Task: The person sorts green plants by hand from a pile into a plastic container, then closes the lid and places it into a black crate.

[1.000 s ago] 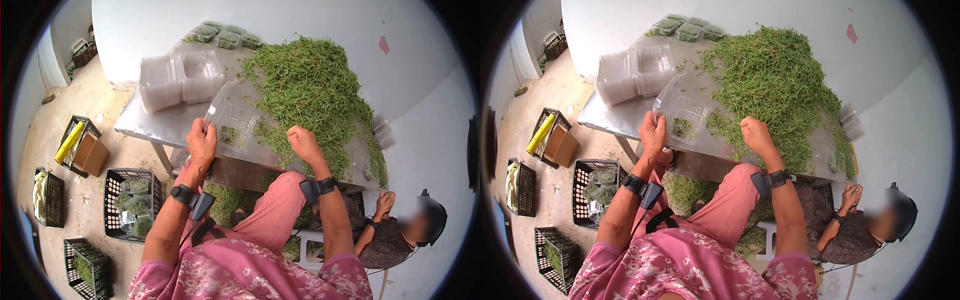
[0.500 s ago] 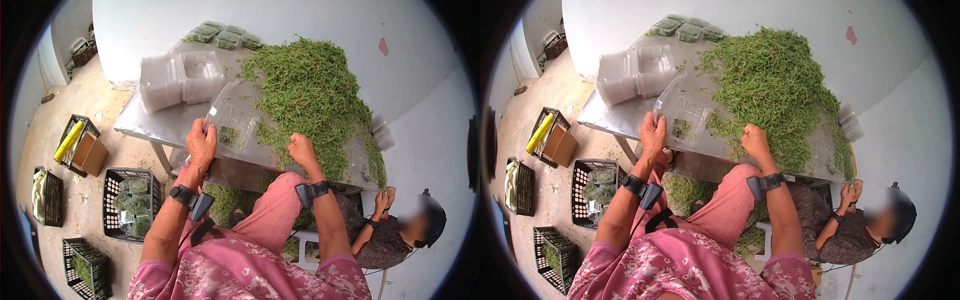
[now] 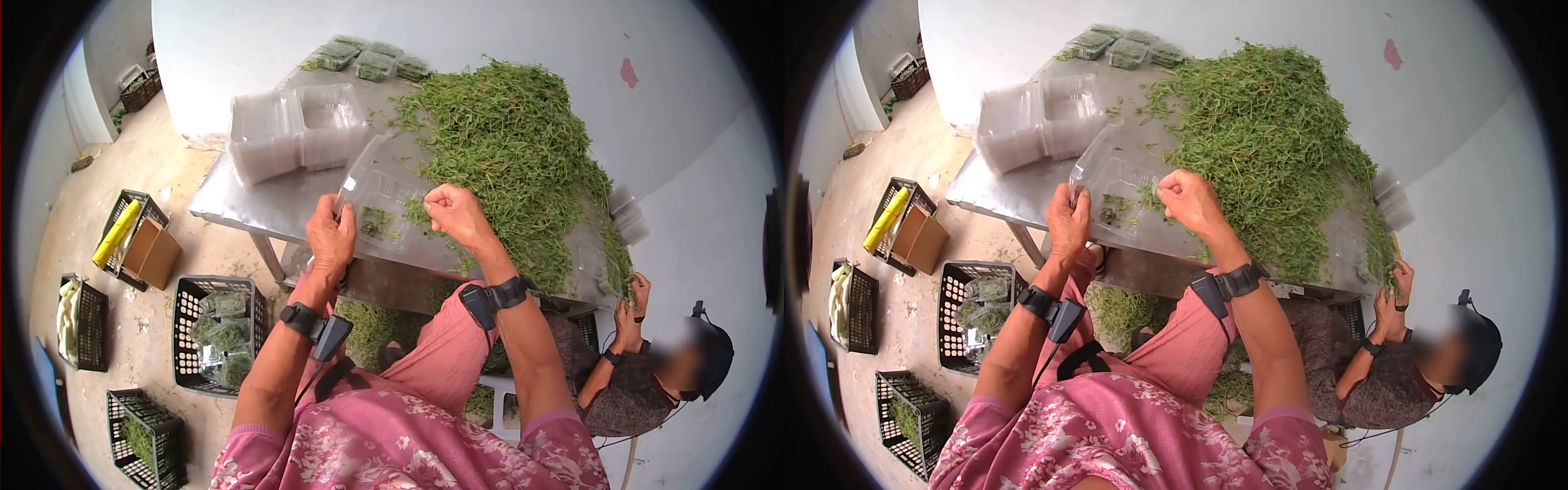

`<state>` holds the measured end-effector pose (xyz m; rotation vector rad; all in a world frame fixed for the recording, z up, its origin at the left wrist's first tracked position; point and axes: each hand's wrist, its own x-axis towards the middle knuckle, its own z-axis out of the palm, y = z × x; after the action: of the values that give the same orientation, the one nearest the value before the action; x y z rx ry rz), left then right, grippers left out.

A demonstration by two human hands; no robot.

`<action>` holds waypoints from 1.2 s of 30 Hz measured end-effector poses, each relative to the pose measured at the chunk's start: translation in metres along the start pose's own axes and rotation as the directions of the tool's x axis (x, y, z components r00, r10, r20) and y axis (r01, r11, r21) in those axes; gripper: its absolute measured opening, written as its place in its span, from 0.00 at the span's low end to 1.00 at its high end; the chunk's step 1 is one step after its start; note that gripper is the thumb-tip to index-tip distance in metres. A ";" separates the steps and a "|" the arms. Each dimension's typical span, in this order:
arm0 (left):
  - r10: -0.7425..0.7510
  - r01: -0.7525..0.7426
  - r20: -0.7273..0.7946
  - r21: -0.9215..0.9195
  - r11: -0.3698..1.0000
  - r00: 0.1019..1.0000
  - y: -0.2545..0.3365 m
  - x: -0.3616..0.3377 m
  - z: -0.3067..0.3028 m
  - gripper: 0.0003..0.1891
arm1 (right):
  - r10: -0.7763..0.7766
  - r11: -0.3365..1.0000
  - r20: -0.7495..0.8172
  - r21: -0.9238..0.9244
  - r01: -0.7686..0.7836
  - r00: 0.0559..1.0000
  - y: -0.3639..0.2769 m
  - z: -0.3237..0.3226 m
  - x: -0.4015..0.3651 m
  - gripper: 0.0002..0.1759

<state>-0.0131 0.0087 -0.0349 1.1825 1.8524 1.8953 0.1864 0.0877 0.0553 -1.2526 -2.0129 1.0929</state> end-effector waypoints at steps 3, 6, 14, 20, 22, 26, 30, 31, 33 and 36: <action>0.012 -0.011 0.007 -0.042 0.999 1.000 -0.003 0.000 0.000 0.08 | -0.002 0.998 -0.061 -0.058 -0.002 0.998 0.023 -0.007 0.000 0.09; 0.003 -0.002 0.017 -0.041 0.999 1.000 -0.004 0.000 0.000 0.08 | 0.071 0.986 -0.121 -0.141 -0.088 0.990 0.055 -0.026 -0.008 0.08; 0.042 -0.042 -0.018 -0.003 0.999 0.999 -0.002 -0.001 0.003 0.08 | 0.024 0.932 0.040 -0.362 -0.008 0.999 0.089 -0.065 -0.067 0.07; -0.005 0.005 0.013 0.009 1.000 1.000 0.002 -0.001 0.000 0.08 | -0.153 0.842 0.085 -0.510 0.175 0.984 0.082 -0.059 -0.072 0.05; -0.018 0.018 0.019 -0.004 1.000 1.000 0.004 -0.001 -0.001 0.08 | -0.210 0.832 0.068 -0.512 0.215 0.975 0.084 -0.058 -0.072 0.05; -0.004 0.004 0.014 0.002 1.000 1.000 0.003 -0.001 0.000 0.08 | -0.211 0.883 -0.027 -0.434 0.179 0.977 0.090 -0.056 -0.073 0.04; 0.017 -0.017 0.001 0.005 1.000 1.000 0.001 -0.002 0.002 0.08 | -0.114 0.955 -0.119 -0.286 0.076 0.986 0.098 -0.053 -0.066 0.04; 0.014 -0.014 0.002 -0.003 1.000 1.000 0.000 -0.002 0.002 0.08 | -0.091 0.972 -0.130 -0.225 0.060 0.987 0.092 -0.049 -0.064 0.04; 0.008 -0.008 0.005 -0.017 1.000 1.000 -0.002 -0.002 0.003 0.08 | -0.042 0.995 -0.151 -0.100 0.027 0.988 0.079 -0.040 -0.056 0.06; 0.010 -0.010 0.005 -0.018 1.000 1.000 -0.001 -0.001 0.002 0.08 | -0.065 0.995 -0.108 0.062 0.072 0.992 0.063 -0.023 -0.044 0.05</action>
<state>-0.0111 0.0097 -0.0371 1.1928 1.8259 1.9083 0.2529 0.0721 0.0141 -1.1735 -1.9114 1.0304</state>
